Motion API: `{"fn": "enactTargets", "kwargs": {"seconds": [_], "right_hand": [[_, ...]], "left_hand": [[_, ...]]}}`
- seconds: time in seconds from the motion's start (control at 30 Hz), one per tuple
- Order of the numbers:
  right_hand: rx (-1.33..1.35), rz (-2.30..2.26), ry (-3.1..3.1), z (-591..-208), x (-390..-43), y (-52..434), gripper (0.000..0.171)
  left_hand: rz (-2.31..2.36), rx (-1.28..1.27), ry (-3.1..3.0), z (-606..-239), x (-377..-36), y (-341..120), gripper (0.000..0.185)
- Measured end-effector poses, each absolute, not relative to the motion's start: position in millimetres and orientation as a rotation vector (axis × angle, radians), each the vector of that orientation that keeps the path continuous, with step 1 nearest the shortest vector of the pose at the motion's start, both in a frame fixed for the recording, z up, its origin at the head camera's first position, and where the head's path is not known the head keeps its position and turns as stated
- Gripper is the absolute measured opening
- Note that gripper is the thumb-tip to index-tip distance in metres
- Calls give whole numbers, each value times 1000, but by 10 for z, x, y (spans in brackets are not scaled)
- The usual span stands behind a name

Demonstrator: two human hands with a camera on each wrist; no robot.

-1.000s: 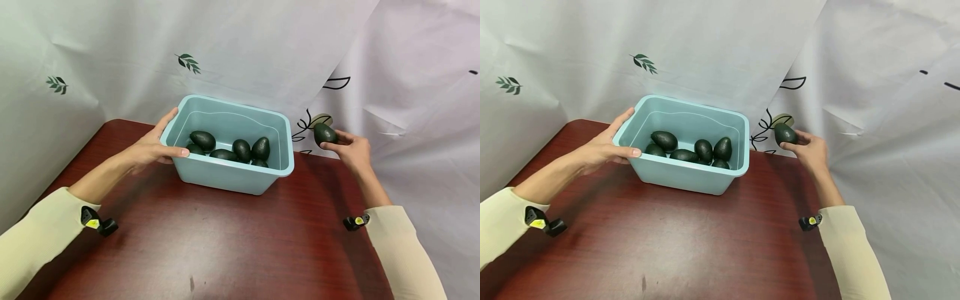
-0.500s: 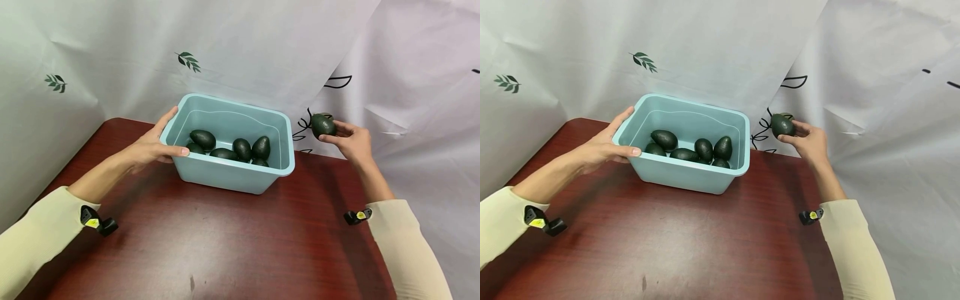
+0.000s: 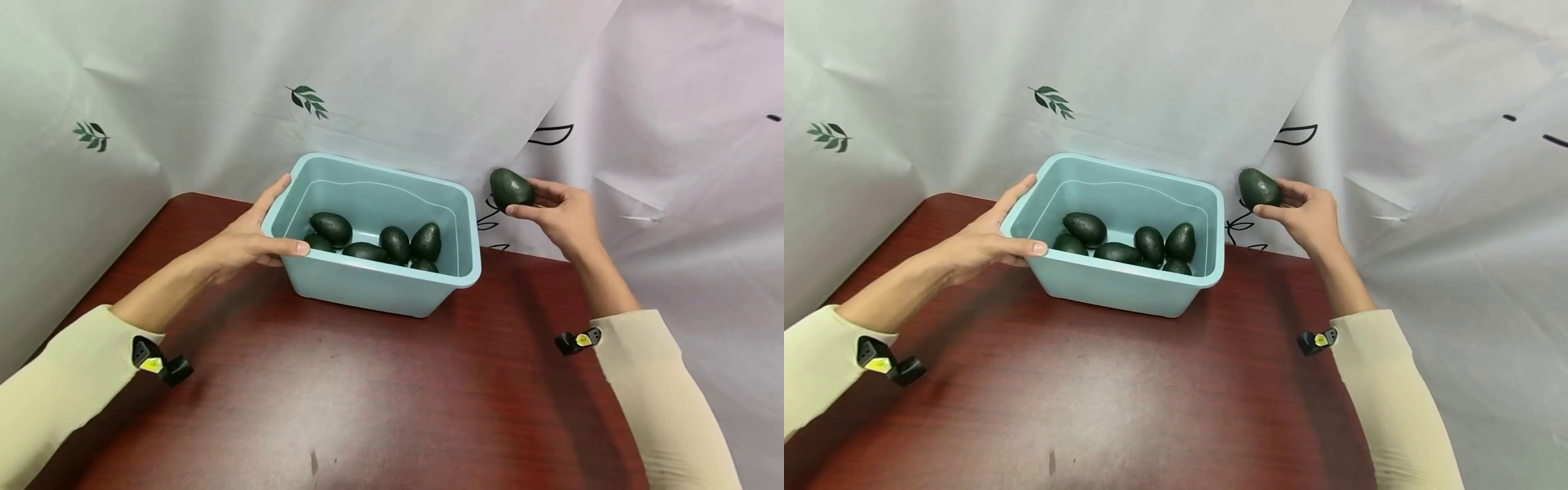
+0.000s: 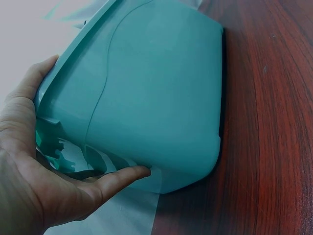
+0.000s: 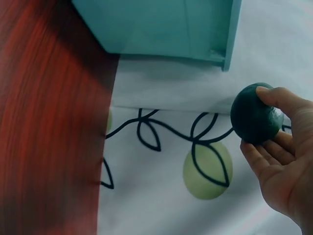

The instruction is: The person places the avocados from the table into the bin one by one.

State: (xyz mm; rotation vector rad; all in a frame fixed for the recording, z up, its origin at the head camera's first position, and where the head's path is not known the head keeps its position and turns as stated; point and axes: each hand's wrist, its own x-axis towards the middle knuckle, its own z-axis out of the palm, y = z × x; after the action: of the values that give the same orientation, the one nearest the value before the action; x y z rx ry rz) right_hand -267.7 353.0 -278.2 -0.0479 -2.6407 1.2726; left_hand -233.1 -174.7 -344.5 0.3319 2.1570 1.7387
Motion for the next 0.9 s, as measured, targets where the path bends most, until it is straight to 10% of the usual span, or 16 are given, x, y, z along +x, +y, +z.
{"fn": "enactTargets", "kwargs": {"seconds": [0.9], "right_hand": [[249,1257,-2736,-2517,-2791,2772,66]], "left_hand": [[1742,333,2155,-3451,-2333,-1754,123]]}}
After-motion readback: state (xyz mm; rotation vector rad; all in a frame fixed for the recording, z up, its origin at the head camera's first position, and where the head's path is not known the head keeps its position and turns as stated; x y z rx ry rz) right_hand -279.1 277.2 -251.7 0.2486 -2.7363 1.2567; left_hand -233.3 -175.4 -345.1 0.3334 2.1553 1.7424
